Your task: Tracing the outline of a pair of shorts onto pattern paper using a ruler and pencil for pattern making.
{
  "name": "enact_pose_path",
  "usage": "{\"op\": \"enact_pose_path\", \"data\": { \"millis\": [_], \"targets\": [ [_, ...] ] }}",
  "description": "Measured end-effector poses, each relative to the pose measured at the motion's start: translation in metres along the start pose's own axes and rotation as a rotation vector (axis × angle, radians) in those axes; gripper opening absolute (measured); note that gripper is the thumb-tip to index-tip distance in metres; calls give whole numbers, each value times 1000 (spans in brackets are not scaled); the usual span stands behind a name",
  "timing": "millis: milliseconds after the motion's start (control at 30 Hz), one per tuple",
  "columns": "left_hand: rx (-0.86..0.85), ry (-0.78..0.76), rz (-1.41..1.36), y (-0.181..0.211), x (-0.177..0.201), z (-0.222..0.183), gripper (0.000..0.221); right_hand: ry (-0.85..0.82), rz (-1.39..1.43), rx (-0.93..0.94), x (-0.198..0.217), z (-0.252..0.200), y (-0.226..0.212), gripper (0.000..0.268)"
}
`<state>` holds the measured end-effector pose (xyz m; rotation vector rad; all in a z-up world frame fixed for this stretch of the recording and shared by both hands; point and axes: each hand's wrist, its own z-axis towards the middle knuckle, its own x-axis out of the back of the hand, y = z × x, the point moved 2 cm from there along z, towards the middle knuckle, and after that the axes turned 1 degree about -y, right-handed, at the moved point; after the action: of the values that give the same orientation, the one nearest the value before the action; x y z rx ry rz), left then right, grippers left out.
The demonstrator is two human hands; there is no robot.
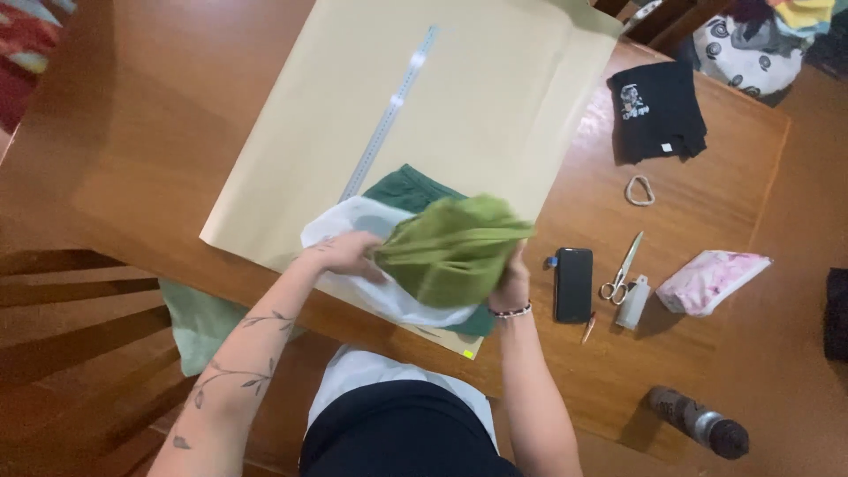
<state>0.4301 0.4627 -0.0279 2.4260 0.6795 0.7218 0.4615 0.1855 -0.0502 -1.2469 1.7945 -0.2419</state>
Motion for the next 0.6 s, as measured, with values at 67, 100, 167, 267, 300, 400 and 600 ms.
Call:
{"op": "enact_pose_path", "data": {
  "millis": [67,100,167,267,300,400,600],
  "targets": [
    [46,119,108,-15,10,-2,44,29,44,20,2,-6,-7,61],
    [40,108,114,-41,15,5,44,41,50,24,2,-10,-8,61],
    [339,412,290,-94,31,18,31,84,112,51,3,-19,-11,56],
    [294,758,232,-103,59,0,41,123,174,74,-12,-17,-13,51],
    [296,757,234,-95,56,-1,41,124,176,72,-17,-20,-11,51],
    [116,911,698,-29,45,-23,49,133,230,83,-34,-23,-7,46],
    [-693,563,-101,61,-29,-19,49,165,321,93,-49,-41,-9,40]
  ]
}}
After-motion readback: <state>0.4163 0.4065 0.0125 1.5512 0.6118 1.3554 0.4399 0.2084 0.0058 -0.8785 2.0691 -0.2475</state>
